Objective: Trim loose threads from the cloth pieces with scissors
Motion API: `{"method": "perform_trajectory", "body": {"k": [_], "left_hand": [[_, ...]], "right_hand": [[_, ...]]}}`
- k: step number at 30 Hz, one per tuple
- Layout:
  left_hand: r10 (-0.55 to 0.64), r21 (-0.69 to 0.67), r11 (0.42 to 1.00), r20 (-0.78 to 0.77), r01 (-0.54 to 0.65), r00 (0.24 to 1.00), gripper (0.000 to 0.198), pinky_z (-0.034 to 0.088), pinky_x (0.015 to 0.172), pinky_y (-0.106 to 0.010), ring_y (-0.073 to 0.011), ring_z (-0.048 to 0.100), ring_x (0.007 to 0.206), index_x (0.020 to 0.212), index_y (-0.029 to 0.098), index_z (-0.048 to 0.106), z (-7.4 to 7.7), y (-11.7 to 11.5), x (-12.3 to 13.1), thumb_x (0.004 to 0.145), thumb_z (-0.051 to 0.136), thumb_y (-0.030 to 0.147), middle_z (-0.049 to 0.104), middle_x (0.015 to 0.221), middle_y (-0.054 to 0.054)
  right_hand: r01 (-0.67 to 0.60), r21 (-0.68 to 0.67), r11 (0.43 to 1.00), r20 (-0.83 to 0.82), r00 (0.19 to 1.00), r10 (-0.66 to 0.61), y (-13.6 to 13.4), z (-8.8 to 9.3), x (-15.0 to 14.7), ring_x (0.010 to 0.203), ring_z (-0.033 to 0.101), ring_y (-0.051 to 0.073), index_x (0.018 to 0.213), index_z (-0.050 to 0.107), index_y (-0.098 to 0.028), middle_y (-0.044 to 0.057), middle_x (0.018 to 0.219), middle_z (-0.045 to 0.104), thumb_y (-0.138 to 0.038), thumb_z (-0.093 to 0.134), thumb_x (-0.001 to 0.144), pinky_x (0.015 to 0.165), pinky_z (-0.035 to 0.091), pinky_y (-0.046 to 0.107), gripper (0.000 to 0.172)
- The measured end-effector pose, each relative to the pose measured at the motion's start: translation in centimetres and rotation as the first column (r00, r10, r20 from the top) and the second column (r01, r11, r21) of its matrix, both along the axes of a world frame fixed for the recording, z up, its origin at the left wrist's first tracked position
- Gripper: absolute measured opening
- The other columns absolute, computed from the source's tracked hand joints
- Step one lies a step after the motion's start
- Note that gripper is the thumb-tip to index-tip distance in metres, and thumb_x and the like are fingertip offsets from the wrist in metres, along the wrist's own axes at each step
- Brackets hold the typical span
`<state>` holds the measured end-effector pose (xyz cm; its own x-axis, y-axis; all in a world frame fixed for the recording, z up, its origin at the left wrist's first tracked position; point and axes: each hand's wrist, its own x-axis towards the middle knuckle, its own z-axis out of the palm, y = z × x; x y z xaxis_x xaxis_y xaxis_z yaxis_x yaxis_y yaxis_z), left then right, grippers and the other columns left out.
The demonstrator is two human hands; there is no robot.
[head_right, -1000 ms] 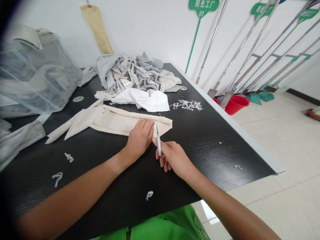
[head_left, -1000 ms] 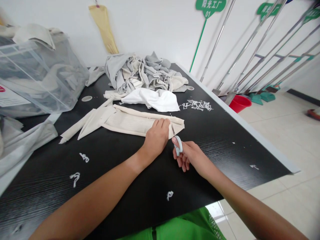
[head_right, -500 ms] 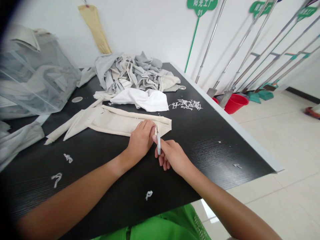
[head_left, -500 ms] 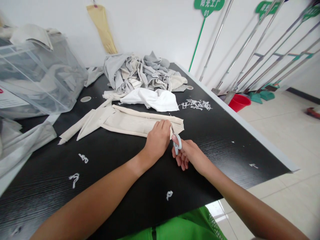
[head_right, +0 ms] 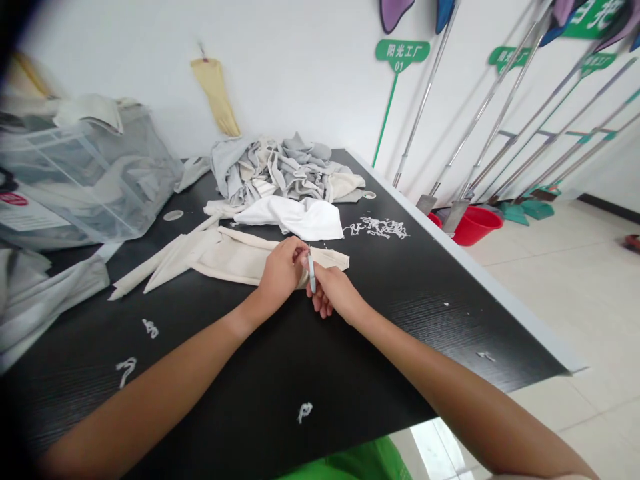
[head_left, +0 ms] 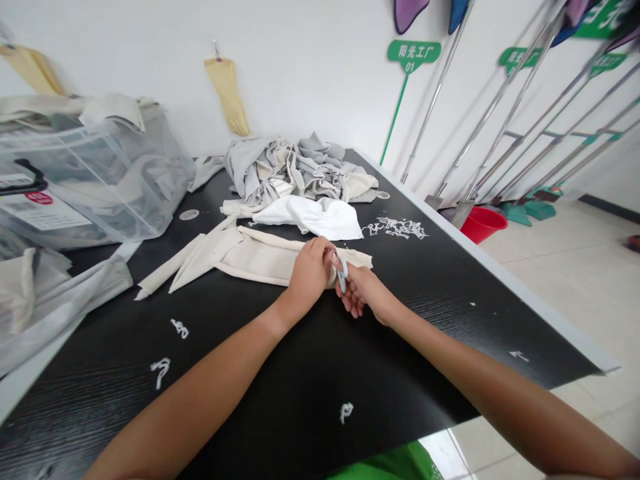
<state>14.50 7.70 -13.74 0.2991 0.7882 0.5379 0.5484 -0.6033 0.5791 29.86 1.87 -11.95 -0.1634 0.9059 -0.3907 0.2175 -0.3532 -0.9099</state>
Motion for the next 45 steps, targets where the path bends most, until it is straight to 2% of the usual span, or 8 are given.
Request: {"method": "perform_trajectory", "body": {"k": [8, 13, 17, 23, 28, 35, 39, 45], "left_hand": [[0.04, -0.402, 0.909, 0.339, 0.106, 0.94, 0.005, 0.055, 0.082, -0.031, -0.0191, 0.072, 0.085, 0.091, 0.02, 0.07, -1.9, 3.3, -1.0, 0.089, 0.066, 0.018, 0.077, 0.09, -0.004], [0.12, -0.611, 0.664, 0.656, 0.431, 0.745, 0.019, 0.059, 0.075, -0.031, -0.0178, 0.073, 0.077, 0.108, 0.017, 0.064, -1.9, 3.5, -1.2, 0.089, 0.067, 0.021, 0.076, 0.088, -0.005], [0.164, -0.671, 0.57, 0.659, 0.475, 0.734, 0.018, 0.059, 0.074, -0.029, -0.0157, 0.071, 0.075, 0.106, 0.012, 0.067, -1.1, 3.3, -1.7, 0.09, 0.069, 0.019, 0.075, 0.085, -0.007], [0.115, -0.666, 0.541, 0.664, 0.514, 0.739, 0.016, 0.057, 0.072, -0.026, -0.0142, 0.07, 0.073, 0.097, 0.012, 0.07, -1.0, 3.4, -1.9, 0.092, 0.071, 0.027, 0.075, 0.082, -0.007], [0.084, -0.654, 0.562, 0.655, 0.507, 0.751, 0.021, 0.058, 0.071, -0.026, -0.0148, 0.07, 0.071, 0.089, 0.014, 0.067, -1.2, 3.3, -1.5, 0.096, 0.067, 0.034, 0.074, 0.079, -0.006], [0.043, -0.57, 0.74, 0.572, 0.359, 0.819, 0.016, 0.059, 0.063, -0.029, -0.0173, 0.069, 0.064, 0.088, 0.02, 0.06, -2.0, 2.9, -0.9, 0.093, 0.067, 0.033, 0.07, 0.071, 0.0], [0.071, -0.462, 0.873, 0.44, 0.157, 0.895, 0.011, 0.053, 0.061, -0.026, -0.0152, 0.066, 0.062, 0.088, 0.022, 0.06, -2.2, 2.5, -0.9, 0.094, 0.064, 0.031, 0.068, 0.072, 0.001], [0.11, -0.381, 0.923, 0.376, 0.045, 0.92, 0.008, 0.051, 0.066, -0.027, -0.0153, 0.067, 0.067, 0.09, 0.022, 0.059, -2.1, 2.0, -0.7, 0.096, 0.059, 0.028, 0.067, 0.075, 0.001]], "right_hand": [[-0.064, -0.116, 0.991, -0.052, 0.997, 0.058, 2.6, -0.8, -0.1, 0.031, 0.052, 0.013, 0.066, 0.059, -0.018, 0.006, 0.047, 0.06, -0.086, 0.037, 0.094, 0.031, 0.035, 0.019, 0.076], [-0.049, -0.052, 0.997, -0.062, 0.997, 0.046, 2.0, -1.3, 0.1, 0.032, 0.054, 0.014, 0.066, 0.059, -0.018, 0.006, 0.047, 0.061, -0.086, 0.038, 0.094, 0.031, 0.037, 0.02, 0.076], [-0.057, -0.003, 0.998, -0.039, 0.998, 0.057, 1.5, -1.0, 0.1, 0.032, 0.053, 0.014, 0.066, 0.06, -0.018, 0.006, 0.047, 0.062, -0.085, 0.039, 0.095, 0.031, 0.036, 0.02, 0.076], [-0.036, 0.002, 0.999, -0.027, 0.999, 0.036, 1.2, -0.4, 0.0, 0.031, 0.053, 0.013, 0.064, 0.059, -0.018, 0.006, 0.046, 0.061, -0.085, 0.041, 0.094, 0.031, 0.035, 0.019, 0.076], [-0.024, -0.005, 1.0, -0.031, 0.999, 0.024, 1.4, -0.7, 0.1, 0.03, 0.054, 0.014, 0.063, 0.06, -0.018, 0.006, 0.046, 0.062, -0.084, 0.047, 0.092, 0.03, 0.035, 0.02, 0.073], [-0.003, 0.02, 1.0, 0.025, 1.0, 0.002, 1.0, -0.3, -0.2, 0.031, 0.054, 0.015, 0.061, 0.059, -0.018, 0.007, 0.045, 0.061, -0.078, 0.049, 0.095, 0.03, 0.036, 0.02, 0.07], [0.006, 0.016, 1.0, 0.005, 1.0, -0.006, 0.7, 0.0, -0.3, 0.031, 0.055, 0.016, 0.062, 0.06, -0.017, 0.007, 0.046, 0.062, -0.08, 0.047, 0.095, 0.031, 0.038, 0.021, 0.071], [-0.008, -0.002, 1.0, -0.01, 1.0, 0.008, 0.3, -0.1, -0.6, 0.033, 0.057, 0.016, 0.065, 0.063, -0.017, 0.008, 0.048, 0.064, -0.085, 0.044, 0.093, 0.032, 0.04, 0.022, 0.076]]}}
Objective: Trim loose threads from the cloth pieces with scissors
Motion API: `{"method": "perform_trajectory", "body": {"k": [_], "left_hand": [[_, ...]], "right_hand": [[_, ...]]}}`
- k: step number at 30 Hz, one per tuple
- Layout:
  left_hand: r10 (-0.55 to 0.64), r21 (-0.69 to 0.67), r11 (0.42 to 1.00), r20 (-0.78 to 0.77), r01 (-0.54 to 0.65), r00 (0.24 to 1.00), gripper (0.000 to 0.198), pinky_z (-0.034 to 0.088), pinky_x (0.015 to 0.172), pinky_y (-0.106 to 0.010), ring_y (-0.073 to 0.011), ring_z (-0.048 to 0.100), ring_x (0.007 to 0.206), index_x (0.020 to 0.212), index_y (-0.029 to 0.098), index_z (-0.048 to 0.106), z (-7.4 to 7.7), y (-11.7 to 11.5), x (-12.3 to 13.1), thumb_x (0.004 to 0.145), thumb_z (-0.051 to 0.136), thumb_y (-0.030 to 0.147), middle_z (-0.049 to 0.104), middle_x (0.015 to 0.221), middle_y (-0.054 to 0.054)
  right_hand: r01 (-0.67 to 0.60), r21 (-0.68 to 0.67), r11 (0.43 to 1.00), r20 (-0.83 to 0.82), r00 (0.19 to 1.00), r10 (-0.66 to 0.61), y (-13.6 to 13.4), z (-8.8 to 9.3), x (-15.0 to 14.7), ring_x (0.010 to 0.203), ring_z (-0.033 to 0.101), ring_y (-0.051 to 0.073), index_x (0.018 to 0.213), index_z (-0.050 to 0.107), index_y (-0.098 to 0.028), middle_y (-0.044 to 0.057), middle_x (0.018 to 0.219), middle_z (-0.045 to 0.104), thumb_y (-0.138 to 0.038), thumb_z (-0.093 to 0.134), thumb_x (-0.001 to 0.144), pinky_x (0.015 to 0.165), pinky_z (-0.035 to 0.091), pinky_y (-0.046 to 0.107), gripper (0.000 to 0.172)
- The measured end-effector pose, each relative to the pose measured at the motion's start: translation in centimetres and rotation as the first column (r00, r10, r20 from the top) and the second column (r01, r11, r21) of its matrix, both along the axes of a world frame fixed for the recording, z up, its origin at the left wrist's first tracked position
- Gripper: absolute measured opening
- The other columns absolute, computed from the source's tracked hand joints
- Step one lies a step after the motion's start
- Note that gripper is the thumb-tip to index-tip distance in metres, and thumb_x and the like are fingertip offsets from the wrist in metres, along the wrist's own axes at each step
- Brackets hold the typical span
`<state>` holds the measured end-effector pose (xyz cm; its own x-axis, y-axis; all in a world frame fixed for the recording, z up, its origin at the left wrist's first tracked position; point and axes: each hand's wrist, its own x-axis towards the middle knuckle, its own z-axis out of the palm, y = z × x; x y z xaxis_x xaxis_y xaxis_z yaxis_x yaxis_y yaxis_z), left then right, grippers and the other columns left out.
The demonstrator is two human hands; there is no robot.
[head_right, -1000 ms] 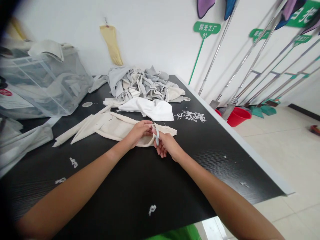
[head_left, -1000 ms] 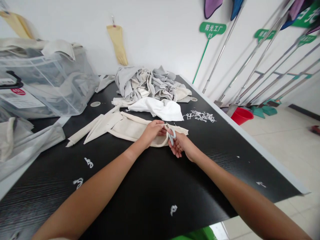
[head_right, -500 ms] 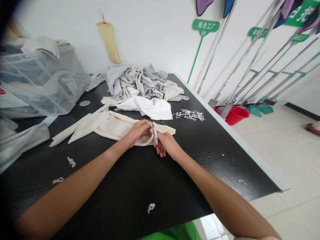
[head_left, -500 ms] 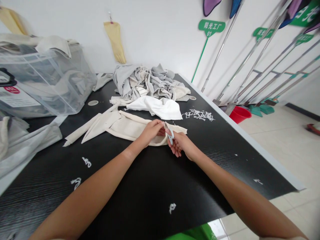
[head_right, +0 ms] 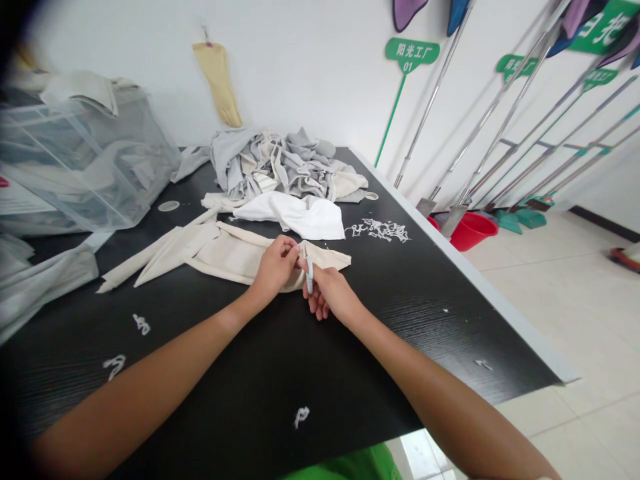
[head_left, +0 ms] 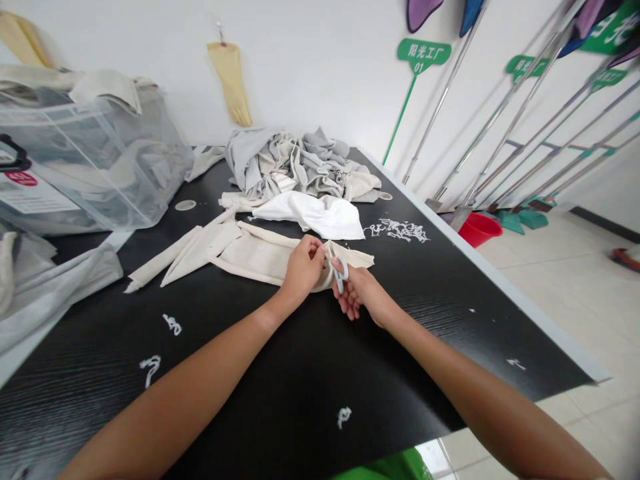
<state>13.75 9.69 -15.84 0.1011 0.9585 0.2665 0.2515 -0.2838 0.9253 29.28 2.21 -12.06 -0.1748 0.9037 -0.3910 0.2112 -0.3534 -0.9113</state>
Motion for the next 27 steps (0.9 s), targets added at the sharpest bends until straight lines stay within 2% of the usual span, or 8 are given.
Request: {"method": "perform_trajectory", "body": {"k": [4, 10, 14, 19, 27], "left_hand": [[-0.057, -0.008, 0.998, 0.037, 0.058, 0.998, 0.008, 0.05, 0.067, -0.027, -0.0157, 0.066, 0.067, 0.091, 0.023, 0.059, -0.1, -0.3, 0.3, 0.097, 0.059, 0.029, 0.066, 0.075, 0.002], [-0.022, 0.018, 1.0, -0.029, 0.023, 0.999, 0.009, 0.047, 0.074, -0.029, -0.0176, 0.066, 0.078, 0.091, 0.022, 0.061, 0.0, -0.5, 0.4, 0.097, 0.061, 0.029, 0.069, 0.081, -0.001], [-0.044, 0.039, 0.998, -0.016, 0.044, 0.999, 0.008, 0.047, 0.074, -0.03, -0.0185, 0.067, 0.079, 0.094, 0.023, 0.063, 0.6, -1.0, 0.3, 0.098, 0.06, 0.029, 0.071, 0.083, -0.001], [-0.031, 0.128, 0.991, -0.105, 0.044, 0.994, 0.008, 0.044, 0.07, -0.029, -0.0176, 0.063, 0.075, 0.095, 0.024, 0.061, 1.4, -2.1, 0.4, 0.101, 0.055, 0.026, 0.07, 0.084, -0.001], [0.007, 0.139, 0.99, -0.148, 0.014, 0.989, 0.006, 0.042, 0.068, -0.029, -0.0174, 0.061, 0.072, 0.094, 0.024, 0.058, 1.3, -2.5, 0.5, 0.1, 0.055, 0.025, 0.069, 0.083, -0.001]], "right_hand": [[0.001, 0.034, 0.999, 0.025, 1.0, -0.002, 0.0, -0.5, 0.0, 0.033, 0.057, 0.016, 0.067, 0.064, -0.016, 0.008, 0.049, 0.064, -0.085, 0.042, 0.094, 0.033, 0.04, 0.022, 0.077], [-0.026, 0.079, 0.997, 0.098, 0.995, 0.018, 0.0, -0.8, 0.1, 0.032, 0.054, 0.015, 0.066, 0.062, -0.019, 0.006, 0.047, 0.063, -0.087, 0.038, 0.094, 0.034, 0.038, 0.023, 0.077], [-0.051, 0.165, 0.985, 0.233, 0.972, 0.011, -0.7, -0.3, 0.1, 0.034, 0.053, 0.013, 0.067, 0.064, -0.019, 0.004, 0.047, 0.062, -0.08, 0.037, 0.099, 0.041, 0.04, 0.024, 0.074], [-0.095, 0.246, 0.965, 0.419, 0.908, -0.018, -1.3, 0.5, -0.1, 0.042, 0.056, 0.012, 0.062, 0.065, -0.019, 0.003, 0.047, 0.061, -0.07, 0.037, 0.105, 0.053, 0.043, 0.025, 0.072], [-0.068, 0.237, 0.969, 0.376, 0.926, -0.027, -1.4, 0.6, -0.4, 0.044, 0.057, 0.013, 0.062, 0.065, -0.02, 0.002, 0.046, 0.06, -0.072, 0.037, 0.104, 0.054, 0.04, 0.025, 0.073]]}}
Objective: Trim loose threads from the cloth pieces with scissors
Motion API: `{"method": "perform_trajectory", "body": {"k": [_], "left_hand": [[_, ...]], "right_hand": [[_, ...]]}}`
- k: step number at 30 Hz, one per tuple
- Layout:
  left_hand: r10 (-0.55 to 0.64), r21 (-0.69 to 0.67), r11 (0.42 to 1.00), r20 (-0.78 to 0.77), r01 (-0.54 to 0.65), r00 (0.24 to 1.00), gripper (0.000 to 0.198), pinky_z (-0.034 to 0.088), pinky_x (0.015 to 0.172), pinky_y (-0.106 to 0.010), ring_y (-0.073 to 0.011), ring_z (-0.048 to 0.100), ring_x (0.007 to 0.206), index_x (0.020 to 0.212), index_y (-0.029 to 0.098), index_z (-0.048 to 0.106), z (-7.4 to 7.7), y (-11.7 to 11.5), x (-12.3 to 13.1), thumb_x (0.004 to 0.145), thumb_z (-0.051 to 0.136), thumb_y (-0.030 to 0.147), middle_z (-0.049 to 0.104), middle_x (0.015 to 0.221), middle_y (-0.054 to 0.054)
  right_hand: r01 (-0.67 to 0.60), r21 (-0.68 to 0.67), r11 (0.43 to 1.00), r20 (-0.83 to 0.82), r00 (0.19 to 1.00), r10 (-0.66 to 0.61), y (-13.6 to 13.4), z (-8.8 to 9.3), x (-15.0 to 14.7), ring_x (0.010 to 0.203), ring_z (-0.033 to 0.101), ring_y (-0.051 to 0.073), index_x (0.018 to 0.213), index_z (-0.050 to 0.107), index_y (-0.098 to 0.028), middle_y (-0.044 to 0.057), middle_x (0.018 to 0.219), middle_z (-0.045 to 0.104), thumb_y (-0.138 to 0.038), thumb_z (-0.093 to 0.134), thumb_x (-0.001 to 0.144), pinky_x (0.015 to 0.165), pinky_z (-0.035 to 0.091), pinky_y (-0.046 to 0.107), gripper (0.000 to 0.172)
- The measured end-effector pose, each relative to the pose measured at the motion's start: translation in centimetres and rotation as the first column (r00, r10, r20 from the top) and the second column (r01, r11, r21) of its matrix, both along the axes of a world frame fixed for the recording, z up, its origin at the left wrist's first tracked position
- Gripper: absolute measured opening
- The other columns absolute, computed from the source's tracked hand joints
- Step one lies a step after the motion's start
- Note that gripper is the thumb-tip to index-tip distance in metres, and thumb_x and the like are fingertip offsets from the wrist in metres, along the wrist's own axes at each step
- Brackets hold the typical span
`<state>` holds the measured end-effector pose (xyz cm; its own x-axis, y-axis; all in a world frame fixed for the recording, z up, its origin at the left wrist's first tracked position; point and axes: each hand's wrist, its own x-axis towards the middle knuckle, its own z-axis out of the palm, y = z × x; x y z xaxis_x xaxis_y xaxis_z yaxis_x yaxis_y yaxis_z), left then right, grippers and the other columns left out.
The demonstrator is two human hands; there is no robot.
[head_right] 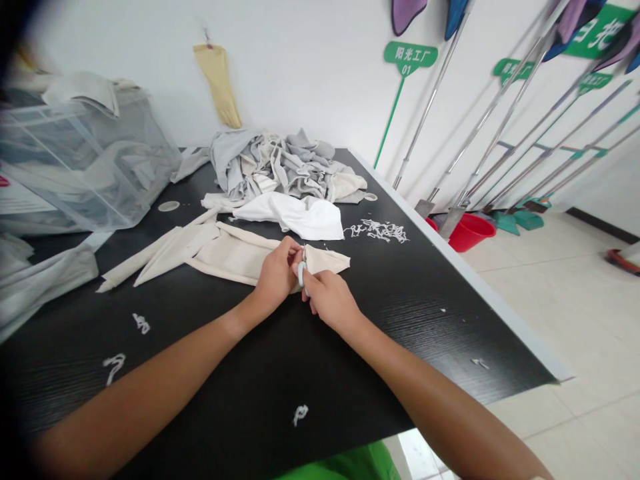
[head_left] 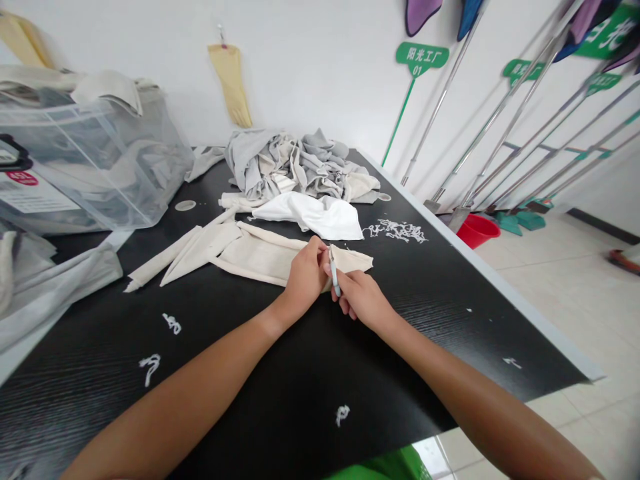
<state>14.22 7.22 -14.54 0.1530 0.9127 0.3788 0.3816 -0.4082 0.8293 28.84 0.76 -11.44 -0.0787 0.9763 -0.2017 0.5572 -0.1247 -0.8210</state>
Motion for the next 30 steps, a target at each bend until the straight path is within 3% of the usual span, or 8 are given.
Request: {"method": "perform_trajectory", "body": {"k": [6, 13, 27, 30], "left_hand": [[-0.044, 0.014, 0.999, 0.035, 0.044, 0.998, 0.002, 0.044, 0.071, -0.029, -0.0185, 0.062, 0.075, 0.094, 0.024, 0.059, 0.42, -0.71, 0.19, 0.095, 0.061, 0.024, 0.07, 0.085, -0.002], [-0.103, -0.002, 0.995, 0.063, 0.104, 0.993, 0.008, 0.046, 0.074, -0.029, -0.019, 0.064, 0.079, 0.094, 0.024, 0.062, 0.79, -0.88, -0.13, 0.099, 0.059, 0.03, 0.072, 0.088, -0.003], [0.016, -0.066, 0.998, 0.1, -0.009, 0.995, 0.008, 0.042, 0.069, -0.029, -0.0177, 0.062, 0.073, 0.091, 0.024, 0.059, -0.13, -0.2, 0.28, 0.098, 0.06, 0.029, 0.069, 0.081, 0.0], [-0.014, -0.059, 0.998, 0.088, 0.019, 0.996, 0.007, 0.042, 0.069, -0.029, -0.0176, 0.062, 0.072, 0.091, 0.024, 0.058, -0.18, -0.37, 0.14, 0.097, 0.061, 0.027, 0.069, 0.081, 0.0]], "right_hand": [[0.011, -0.01, 1.0, -0.01, 1.0, -0.011, -0.19, 0.15, 0.01, 0.045, 0.057, 0.014, 0.062, 0.065, -0.02, 0.002, 0.047, 0.06, -0.072, 0.036, 0.105, 0.055, 0.041, 0.026, 0.073], [0.031, 0.009, 0.999, 0.016, 0.999, -0.031, -0.43, 0.2, -0.06, 0.046, 0.058, 0.014, 0.062, 0.066, -0.02, 0.002, 0.046, 0.059, -0.07, 0.036, 0.105, 0.055, 0.041, 0.026, 0.073], [0.012, -0.035, 0.999, 0.012, 1.0, -0.012, -0.55, 0.24, 0.09, 0.045, 0.057, 0.014, 0.062, 0.065, -0.02, 0.002, 0.046, 0.059, -0.071, 0.034, 0.105, 0.055, 0.043, 0.026, 0.073], [0.007, -0.033, 0.999, 0.009, 1.0, -0.007, -0.38, 0.12, 0.21, 0.042, 0.057, 0.014, 0.062, 0.065, -0.02, 0.002, 0.045, 0.058, -0.071, 0.034, 0.105, 0.054, 0.044, 0.026, 0.074]]}}
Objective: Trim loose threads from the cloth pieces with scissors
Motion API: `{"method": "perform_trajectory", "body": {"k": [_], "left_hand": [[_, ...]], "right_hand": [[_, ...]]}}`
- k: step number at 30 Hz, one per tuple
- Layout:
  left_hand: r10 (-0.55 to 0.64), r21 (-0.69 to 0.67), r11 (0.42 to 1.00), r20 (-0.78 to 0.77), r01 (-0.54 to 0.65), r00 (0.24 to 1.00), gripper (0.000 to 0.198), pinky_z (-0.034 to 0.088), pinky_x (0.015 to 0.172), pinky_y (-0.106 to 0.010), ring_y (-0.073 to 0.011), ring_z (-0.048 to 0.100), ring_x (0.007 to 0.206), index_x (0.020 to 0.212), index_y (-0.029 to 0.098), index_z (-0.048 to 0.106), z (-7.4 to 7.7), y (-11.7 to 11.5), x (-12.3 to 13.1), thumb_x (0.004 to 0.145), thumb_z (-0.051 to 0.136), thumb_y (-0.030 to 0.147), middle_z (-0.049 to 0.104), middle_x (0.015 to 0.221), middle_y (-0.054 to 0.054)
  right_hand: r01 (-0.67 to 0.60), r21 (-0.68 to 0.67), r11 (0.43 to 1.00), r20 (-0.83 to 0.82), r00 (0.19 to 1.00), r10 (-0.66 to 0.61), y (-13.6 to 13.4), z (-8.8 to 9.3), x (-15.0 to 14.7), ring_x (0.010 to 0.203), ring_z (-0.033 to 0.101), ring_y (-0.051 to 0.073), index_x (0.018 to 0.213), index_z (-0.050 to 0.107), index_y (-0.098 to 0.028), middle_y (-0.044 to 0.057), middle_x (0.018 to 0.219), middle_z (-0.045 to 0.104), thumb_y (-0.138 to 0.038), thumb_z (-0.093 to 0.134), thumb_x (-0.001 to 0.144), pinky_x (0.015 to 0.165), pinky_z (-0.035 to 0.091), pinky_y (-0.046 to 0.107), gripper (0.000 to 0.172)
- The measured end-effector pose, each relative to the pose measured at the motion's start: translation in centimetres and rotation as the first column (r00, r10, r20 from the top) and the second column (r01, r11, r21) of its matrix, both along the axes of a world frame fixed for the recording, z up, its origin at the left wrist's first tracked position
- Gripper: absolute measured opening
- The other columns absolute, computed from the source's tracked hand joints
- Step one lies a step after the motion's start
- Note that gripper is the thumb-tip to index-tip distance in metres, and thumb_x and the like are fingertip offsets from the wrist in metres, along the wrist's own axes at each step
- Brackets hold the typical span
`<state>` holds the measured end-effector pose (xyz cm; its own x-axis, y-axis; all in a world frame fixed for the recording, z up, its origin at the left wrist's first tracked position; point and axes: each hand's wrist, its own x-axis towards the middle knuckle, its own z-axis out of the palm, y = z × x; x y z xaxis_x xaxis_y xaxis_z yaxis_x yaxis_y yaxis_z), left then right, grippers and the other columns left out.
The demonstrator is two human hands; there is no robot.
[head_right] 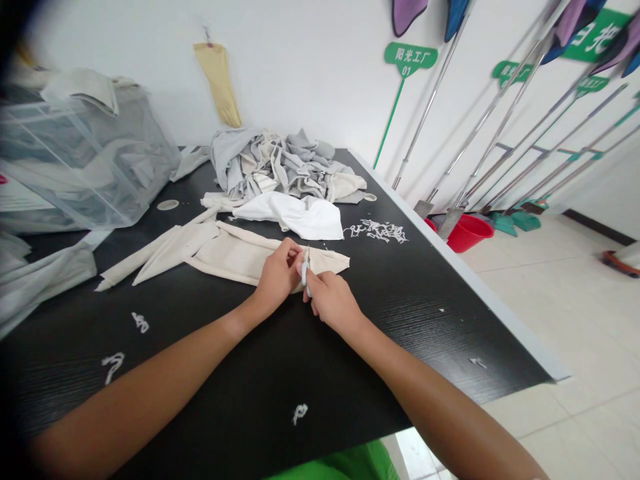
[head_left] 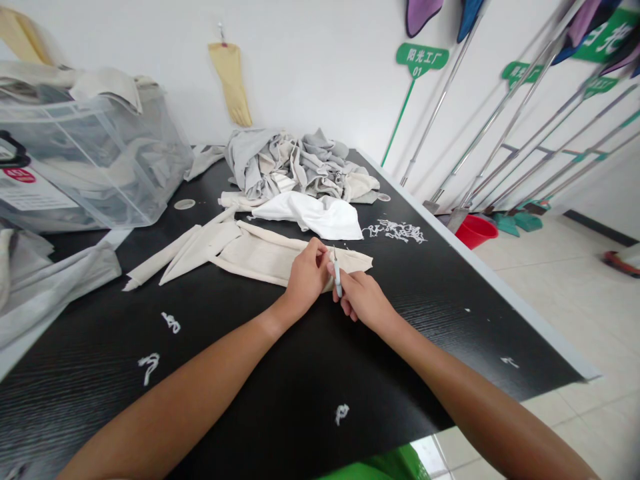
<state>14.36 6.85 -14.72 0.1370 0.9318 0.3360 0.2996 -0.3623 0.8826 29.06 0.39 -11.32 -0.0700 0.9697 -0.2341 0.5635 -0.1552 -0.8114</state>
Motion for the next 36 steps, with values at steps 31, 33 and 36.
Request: {"method": "perform_trajectory", "body": {"k": [31, 33, 36], "left_hand": [[-0.05, -0.016, 0.999, -0.071, 0.049, 0.996, 0.01, 0.047, 0.075, -0.031, -0.0191, 0.066, 0.076, 0.101, 0.023, 0.064, -0.3, 2.1, -0.8, 0.096, 0.055, 0.022, 0.071, 0.082, -0.001], [-0.037, -0.024, 0.999, -0.054, 0.036, 0.998, 0.009, 0.047, 0.077, -0.031, -0.0194, 0.066, 0.079, 0.1, 0.023, 0.064, -0.5, 2.2, -0.9, 0.097, 0.056, 0.023, 0.071, 0.084, -0.002], [-0.005, -0.051, 0.999, 0.013, 0.006, 1.0, 0.006, 0.047, 0.077, -0.031, -0.0192, 0.066, 0.08, 0.098, 0.023, 0.062, -0.5, 2.3, -0.9, 0.097, 0.057, 0.025, 0.07, 0.086, -0.002]], "right_hand": [[-0.027, 0.02, 0.999, -0.003, 1.0, 0.027, 0.7, 1.5, 2.1, 0.041, 0.049, 0.013, 0.058, 0.064, -0.019, 0.001, 0.04, 0.052, -0.072, 0.045, 0.1, 0.054, 0.038, 0.029, 0.071], [-0.071, 0.006, 0.997, 0.014, 0.997, 0.071, 0.6, 1.8, 2.4, 0.042, 0.048, 0.013, 0.057, 0.065, -0.019, 0.001, 0.04, 0.052, -0.072, 0.047, 0.1, 0.054, 0.038, 0.029, 0.071], [-0.162, -0.041, 0.986, -0.009, 0.987, 0.162, 0.4, 2.6, 3.2, 0.041, 0.046, 0.013, 0.059, 0.066, -0.018, 0.001, 0.04, 0.049, -0.072, 0.049, 0.1, 0.053, 0.035, 0.03, 0.069]]}}
